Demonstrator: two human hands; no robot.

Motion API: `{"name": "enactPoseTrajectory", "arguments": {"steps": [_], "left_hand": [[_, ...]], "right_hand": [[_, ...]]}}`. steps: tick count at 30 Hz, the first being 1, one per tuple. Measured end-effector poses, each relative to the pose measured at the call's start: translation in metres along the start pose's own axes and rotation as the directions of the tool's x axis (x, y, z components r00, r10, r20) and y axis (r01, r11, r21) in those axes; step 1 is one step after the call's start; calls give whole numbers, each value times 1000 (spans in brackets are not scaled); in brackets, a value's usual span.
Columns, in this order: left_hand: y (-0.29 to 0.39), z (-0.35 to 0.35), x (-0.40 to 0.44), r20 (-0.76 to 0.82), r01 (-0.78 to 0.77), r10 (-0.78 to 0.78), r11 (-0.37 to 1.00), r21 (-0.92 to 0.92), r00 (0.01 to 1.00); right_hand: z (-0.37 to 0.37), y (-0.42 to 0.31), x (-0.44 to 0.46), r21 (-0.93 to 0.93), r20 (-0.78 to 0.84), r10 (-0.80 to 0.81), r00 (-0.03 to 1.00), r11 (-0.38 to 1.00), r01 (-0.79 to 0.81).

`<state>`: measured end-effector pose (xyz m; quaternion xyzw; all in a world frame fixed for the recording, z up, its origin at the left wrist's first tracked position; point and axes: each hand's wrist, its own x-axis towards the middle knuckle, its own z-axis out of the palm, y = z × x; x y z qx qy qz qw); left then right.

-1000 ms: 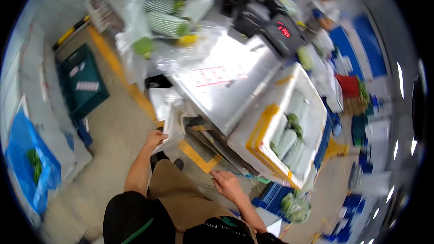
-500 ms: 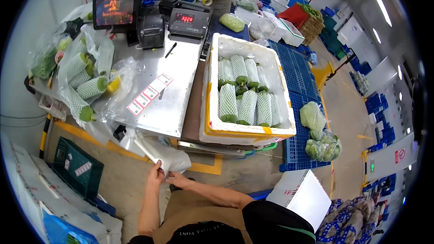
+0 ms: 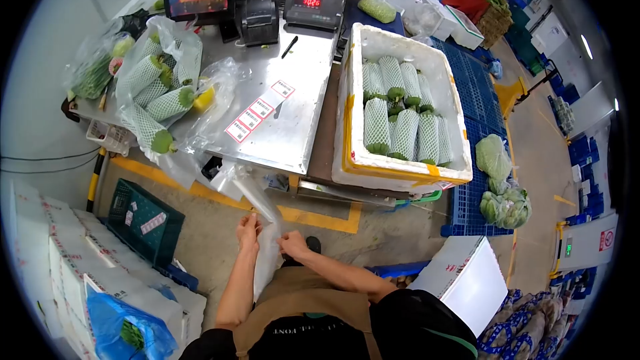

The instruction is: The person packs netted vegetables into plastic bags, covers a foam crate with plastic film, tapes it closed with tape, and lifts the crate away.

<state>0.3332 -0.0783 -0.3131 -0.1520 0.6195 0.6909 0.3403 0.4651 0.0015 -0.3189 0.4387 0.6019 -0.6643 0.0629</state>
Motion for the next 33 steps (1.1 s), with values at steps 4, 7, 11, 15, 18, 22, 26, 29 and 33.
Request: {"name": "enactPoseTrajectory", "arguments": {"steps": [4,7,11,15,18,22,26,29,33], "left_hand": [[-3,-25,-2,6,-311,339,856,412,941],[24,-27,-22,83,-429,464,716,550,882],[12,-37,1,70,-312,320,815,489,945],[24,-22,3,134,-256,219,861,440,966],[21,-20,23,183,-289,232,869,402,955],[-17,-40,69,284,-251,115,823,509,952],[13,-31,28,496,-123,-301,746,654,814],[-7,-30,29,576,-274,-218,713,645,787],[-26,-52,52,553,-327,-280,571,753,784]], "right_hand": [[-15,-22,-30,-312,5,-157,988,938,151],[-22,-65,-64,-300,41,-364,931,884,358],[-21,-37,-57,-291,170,-81,982,948,129],[-14,-70,-65,-397,286,-79,955,897,193],[4,-15,-61,-596,435,-105,894,711,374],[2,-9,-83,-459,686,100,721,828,323],[12,-28,-90,-240,766,-225,602,769,592],[12,-75,-111,-165,802,-313,509,702,692],[-2,-121,-140,-51,841,-360,404,691,721]]}}
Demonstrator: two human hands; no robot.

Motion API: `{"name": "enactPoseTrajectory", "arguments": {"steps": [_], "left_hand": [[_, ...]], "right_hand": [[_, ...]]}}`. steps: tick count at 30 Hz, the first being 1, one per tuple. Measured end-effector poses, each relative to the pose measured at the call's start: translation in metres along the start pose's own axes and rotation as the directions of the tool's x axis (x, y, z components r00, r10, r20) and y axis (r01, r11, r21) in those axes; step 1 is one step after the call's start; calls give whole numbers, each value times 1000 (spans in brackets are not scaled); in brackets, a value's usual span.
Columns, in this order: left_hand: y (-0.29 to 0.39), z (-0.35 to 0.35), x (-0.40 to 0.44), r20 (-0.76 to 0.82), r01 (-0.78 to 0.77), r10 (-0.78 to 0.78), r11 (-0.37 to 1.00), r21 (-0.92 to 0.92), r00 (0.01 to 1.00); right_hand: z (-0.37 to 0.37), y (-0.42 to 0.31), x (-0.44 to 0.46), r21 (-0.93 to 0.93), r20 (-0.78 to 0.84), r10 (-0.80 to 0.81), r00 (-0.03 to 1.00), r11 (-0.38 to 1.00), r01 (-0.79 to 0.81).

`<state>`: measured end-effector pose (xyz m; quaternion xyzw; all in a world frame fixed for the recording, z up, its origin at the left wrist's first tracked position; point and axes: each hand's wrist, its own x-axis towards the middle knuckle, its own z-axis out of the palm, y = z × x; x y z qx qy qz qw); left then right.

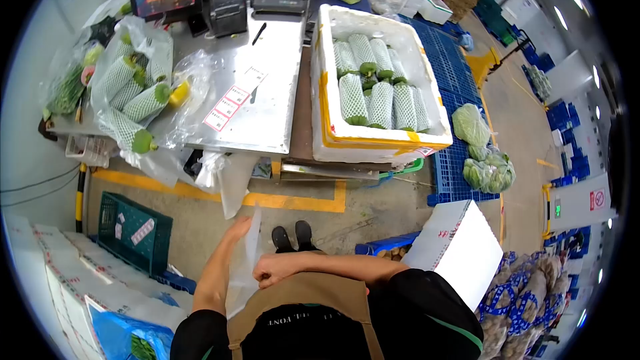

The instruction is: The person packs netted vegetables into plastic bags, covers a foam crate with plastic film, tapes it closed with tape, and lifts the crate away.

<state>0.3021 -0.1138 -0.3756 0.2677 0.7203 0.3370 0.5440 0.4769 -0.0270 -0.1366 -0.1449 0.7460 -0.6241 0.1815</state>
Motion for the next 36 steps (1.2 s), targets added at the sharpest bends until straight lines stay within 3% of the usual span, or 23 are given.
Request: {"name": "enactPoseTrajectory", "arguments": {"steps": [2,5,7,9,10,11,13,16,19,20,22,23,24,26,28,29,31,33,35,36], "left_hand": [[13,-6,-17,-51,37,-35,998,43,998],[-9,-30,-22,-176,-111,73,970,-217,982],[38,-54,-52,-343,-167,110,976,-141,933],[83,-84,-71,-298,-280,216,941,-193,930],[124,-90,-89,-255,-320,288,942,-97,923],[168,-93,-109,-205,-363,355,932,-3,912],[236,-93,-138,-36,-474,484,867,152,875],[315,-87,-181,200,-768,773,493,408,602],[368,-82,-216,211,-850,852,391,352,480],[377,-81,-222,219,-881,894,292,372,390],[392,-81,-230,243,-911,948,95,402,206],[397,-81,-235,240,-888,953,56,456,183],[401,-83,-239,238,-861,958,15,509,157],[410,-86,-239,261,-797,963,-111,594,60],[417,-87,-244,300,-690,943,-119,714,147],[419,-87,-245,312,-629,930,-127,767,193],[423,-80,-242,283,-689,937,-66,721,207],[419,-82,-241,267,-709,932,-16,705,245],[412,-86,-240,240,-730,935,29,683,262],[407,-93,-237,227,-742,929,70,666,292]], "right_hand": [[-4,-11,-10,-45,-44,64,997,997,-66],[-11,-18,-26,-68,-85,161,983,984,-167],[-16,-19,-33,-34,-134,213,968,975,-219],[-35,-10,-39,37,-220,259,940,966,-257],[-46,-2,-38,-188,-479,66,875,966,-176],[-59,3,-35,-416,-652,-175,738,896,-155],[-87,-55,-33,-569,-605,-377,701,821,-49],[-103,-82,-12,-541,-493,-487,721,821,185],[-111,-103,-15,-47,-544,-373,752,908,417],[-112,-109,-16,-2,-510,-376,774,900,436],[-122,-112,-21,13,-403,-260,878,957,290],[-125,-114,-25,15,-345,-195,918,977,213],[-126,-111,-28,85,-385,-232,893,955,285],[-134,-114,-43,54,-424,-193,885,970,238],[-139,-127,-68,116,-504,-102,857,976,184],[-140,-129,-82,-1,-615,-127,778,987,160],[-139,-130,-109,-217,-783,-207,587,975,55],[-146,-82,-142,-220,-920,-292,263,937,273],[-145,-18,-190,-120,-990,-95,-103,954,276],[-143,19,-220,56,-970,137,-203,931,360]]}}
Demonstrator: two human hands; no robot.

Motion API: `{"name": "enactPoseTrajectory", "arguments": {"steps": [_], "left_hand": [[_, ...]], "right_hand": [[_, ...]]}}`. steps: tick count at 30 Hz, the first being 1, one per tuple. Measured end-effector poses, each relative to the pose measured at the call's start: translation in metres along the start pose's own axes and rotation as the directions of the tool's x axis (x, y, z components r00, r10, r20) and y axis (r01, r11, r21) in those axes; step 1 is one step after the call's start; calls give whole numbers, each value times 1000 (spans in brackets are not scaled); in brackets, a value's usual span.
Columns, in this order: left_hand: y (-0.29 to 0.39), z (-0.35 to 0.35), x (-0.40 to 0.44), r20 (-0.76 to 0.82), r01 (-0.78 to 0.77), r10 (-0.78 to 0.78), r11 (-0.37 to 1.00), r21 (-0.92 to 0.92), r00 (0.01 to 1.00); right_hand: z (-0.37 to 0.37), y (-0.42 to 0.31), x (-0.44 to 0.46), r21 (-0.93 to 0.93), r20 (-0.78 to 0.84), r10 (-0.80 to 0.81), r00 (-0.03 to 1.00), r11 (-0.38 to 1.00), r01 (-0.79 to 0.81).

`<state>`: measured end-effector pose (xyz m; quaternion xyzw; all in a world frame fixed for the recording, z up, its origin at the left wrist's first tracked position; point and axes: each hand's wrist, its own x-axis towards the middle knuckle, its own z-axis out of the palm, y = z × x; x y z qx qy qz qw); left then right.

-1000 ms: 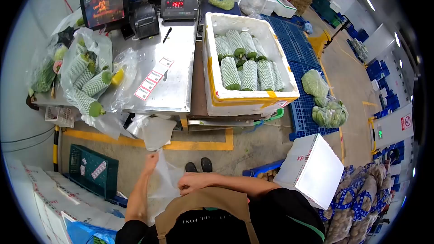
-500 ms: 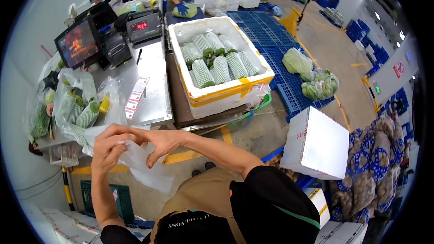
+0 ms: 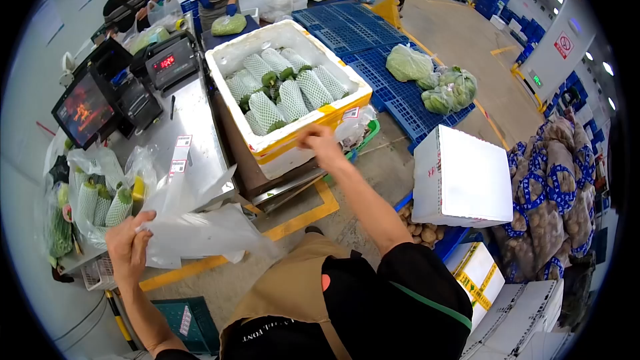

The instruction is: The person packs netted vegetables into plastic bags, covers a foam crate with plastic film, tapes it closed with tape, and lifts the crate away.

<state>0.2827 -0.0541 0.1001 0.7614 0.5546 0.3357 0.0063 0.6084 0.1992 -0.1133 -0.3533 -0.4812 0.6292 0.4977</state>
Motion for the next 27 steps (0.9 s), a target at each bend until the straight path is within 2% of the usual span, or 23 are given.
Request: {"name": "enactPoseTrajectory", "arguments": {"steps": [2,4,5,6,9,12,15,16,19,22,25,27], "left_hand": [[-1,3,-1,15,64,-63,996,-63,998],[0,3,9,67,41,-35,995,-89,997],[2,3,13,97,35,-25,994,-101,995],[4,3,17,118,91,-76,988,-128,990],[7,16,34,122,55,-34,983,-173,992],[13,32,56,173,23,0,991,-134,985],[20,48,81,242,19,3,996,-91,970],[22,53,90,251,18,7,995,-98,968],[31,66,118,298,-2,40,992,-125,954],[39,77,144,358,-48,110,983,-178,927],[47,100,164,384,-66,178,956,-287,906],[51,112,174,432,-41,200,936,-349,879]], "right_hand": [[-73,35,9,-335,-244,103,964,924,-184],[-139,70,27,-510,-320,-21,947,847,-153],[-157,73,34,-488,-379,-45,924,858,-158],[-165,62,38,-562,-424,-36,905,794,-232],[-186,65,66,-605,-388,-88,918,776,-181],[-197,75,99,-557,-309,-76,948,823,-116],[-218,80,123,-664,-429,-84,900,705,-251],[-229,82,124,-704,-421,-159,893,678,-211],[-276,101,130,-600,-560,-239,793,777,-190],[-284,73,97,-441,-626,-105,772,865,-240],[-288,81,71,-459,-576,-155,802,874,-160],[-250,54,37,-522,-433,-108,895,839,-152]]}}
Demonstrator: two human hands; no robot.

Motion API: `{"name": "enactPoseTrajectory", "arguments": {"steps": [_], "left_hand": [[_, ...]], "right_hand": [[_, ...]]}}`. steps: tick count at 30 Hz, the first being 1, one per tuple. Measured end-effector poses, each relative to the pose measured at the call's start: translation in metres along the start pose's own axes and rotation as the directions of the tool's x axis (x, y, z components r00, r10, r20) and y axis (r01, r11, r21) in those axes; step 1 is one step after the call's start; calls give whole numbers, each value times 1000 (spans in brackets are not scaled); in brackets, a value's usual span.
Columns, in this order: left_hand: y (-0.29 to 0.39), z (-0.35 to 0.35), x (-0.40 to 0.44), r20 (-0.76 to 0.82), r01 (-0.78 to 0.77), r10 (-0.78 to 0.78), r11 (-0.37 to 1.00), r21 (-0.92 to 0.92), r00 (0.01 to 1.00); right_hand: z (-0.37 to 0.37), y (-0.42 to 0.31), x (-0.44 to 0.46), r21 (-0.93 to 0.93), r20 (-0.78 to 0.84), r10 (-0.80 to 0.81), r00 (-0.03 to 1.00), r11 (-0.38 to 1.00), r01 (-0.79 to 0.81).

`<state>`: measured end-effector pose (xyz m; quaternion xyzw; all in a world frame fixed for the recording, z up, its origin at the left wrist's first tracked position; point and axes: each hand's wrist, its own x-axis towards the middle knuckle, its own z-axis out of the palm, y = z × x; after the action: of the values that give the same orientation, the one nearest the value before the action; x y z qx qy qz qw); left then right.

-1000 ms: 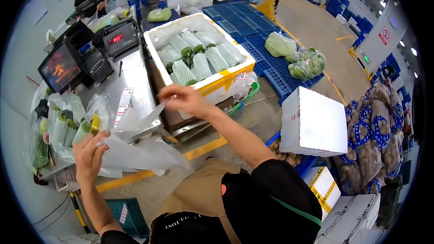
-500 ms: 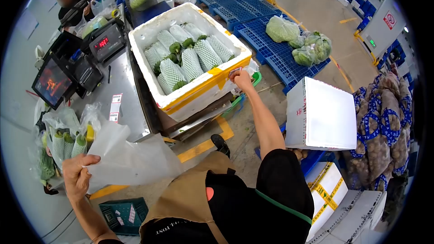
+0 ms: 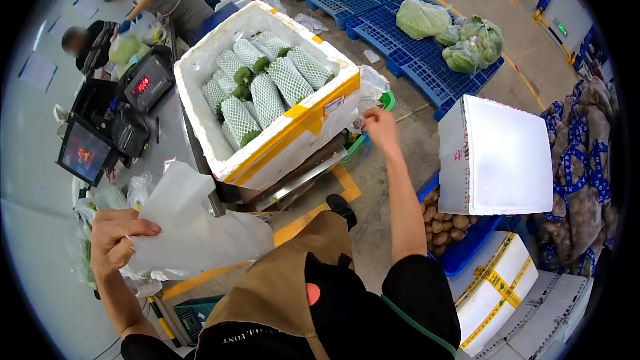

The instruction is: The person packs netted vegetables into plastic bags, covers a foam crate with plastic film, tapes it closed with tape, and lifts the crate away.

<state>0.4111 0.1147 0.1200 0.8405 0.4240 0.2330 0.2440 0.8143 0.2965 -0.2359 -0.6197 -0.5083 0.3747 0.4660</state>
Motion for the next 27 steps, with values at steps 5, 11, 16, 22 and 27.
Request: {"name": "enactPoseTrajectory", "arguments": {"steps": [5,11,16,22,27], "left_hand": [[3,15,36,370,-84,132,986,-143,919],[39,34,59,520,-180,379,902,-393,765],[33,-35,28,438,-148,116,988,40,892],[-50,-109,25,35,326,-376,843,428,926],[-184,-121,74,-358,464,-318,748,474,878]], "right_hand": [[34,-135,-107,409,502,-560,659,825,390],[98,-211,-127,698,258,-887,384,446,561],[73,-228,-102,687,329,-810,486,558,466],[26,-290,-7,454,203,-405,892,846,280],[64,-297,108,70,73,-406,911,913,401]]}}
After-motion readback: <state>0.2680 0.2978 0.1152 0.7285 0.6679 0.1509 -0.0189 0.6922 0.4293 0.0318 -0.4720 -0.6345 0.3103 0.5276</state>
